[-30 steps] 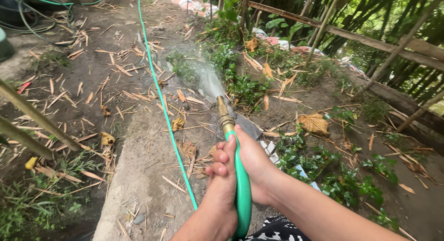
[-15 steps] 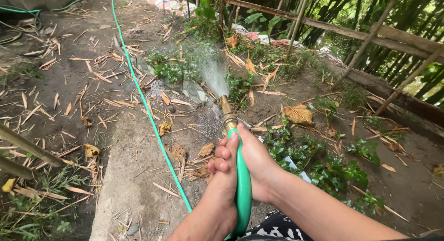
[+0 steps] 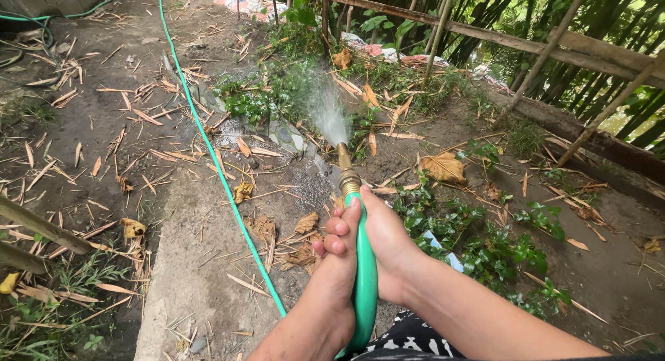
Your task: The person sprays water onto a variety of potted and ground-planted greenery and soil sections using a garden hose nozzle held by hand.
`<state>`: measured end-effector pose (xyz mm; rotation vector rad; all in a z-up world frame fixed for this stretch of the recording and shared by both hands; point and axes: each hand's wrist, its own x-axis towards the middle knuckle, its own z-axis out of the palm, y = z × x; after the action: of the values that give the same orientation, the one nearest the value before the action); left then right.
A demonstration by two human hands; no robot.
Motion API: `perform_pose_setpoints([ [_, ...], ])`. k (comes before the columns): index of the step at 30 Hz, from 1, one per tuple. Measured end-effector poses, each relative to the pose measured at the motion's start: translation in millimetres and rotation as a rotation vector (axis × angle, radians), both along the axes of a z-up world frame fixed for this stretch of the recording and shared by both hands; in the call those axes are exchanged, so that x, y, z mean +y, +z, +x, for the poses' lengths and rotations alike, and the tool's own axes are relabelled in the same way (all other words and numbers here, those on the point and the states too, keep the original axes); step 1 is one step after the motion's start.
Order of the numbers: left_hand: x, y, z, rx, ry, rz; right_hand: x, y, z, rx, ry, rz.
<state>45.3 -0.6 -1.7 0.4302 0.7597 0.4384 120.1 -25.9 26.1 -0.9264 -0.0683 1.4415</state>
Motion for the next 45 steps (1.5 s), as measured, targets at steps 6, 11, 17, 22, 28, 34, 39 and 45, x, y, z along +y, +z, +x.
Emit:
perform_pose_setpoints([
  [6, -1, -2, 0, 0.001, -0.008, -0.014, -2, 3, -1, -0.023, -0.027, -0.026],
  [11, -1, -3, -1, 0.006, -0.012, -0.017, -1, -1, -1, -0.008, -0.030, -0.041],
  [17, 0, -5, -1, 0.014, -0.004, -0.018, 1, 1, -3, -0.031, -0.036, -0.048],
  [22, 0, -6, -2, 0.022, 0.012, -0.023, 2, 5, -6, -0.045, -0.020, -0.063],
  [28, 2, -6, -4, 0.028, 0.029, -0.023, 4, 2, -7, -0.043, -0.015, -0.029],
  [34, 3, -6, -4, 0.037, 0.028, -0.028, 5, 0, -7, -0.037, -0.020, -0.007],
  [39, 6, -11, -2, 0.026, 0.002, -0.039, 5, -3, -6, -0.015, -0.031, -0.029],
  [45, 5, -16, 0, 0.006, -0.057, -0.047, 3, -6, -3, -0.029, -0.077, -0.052],
])
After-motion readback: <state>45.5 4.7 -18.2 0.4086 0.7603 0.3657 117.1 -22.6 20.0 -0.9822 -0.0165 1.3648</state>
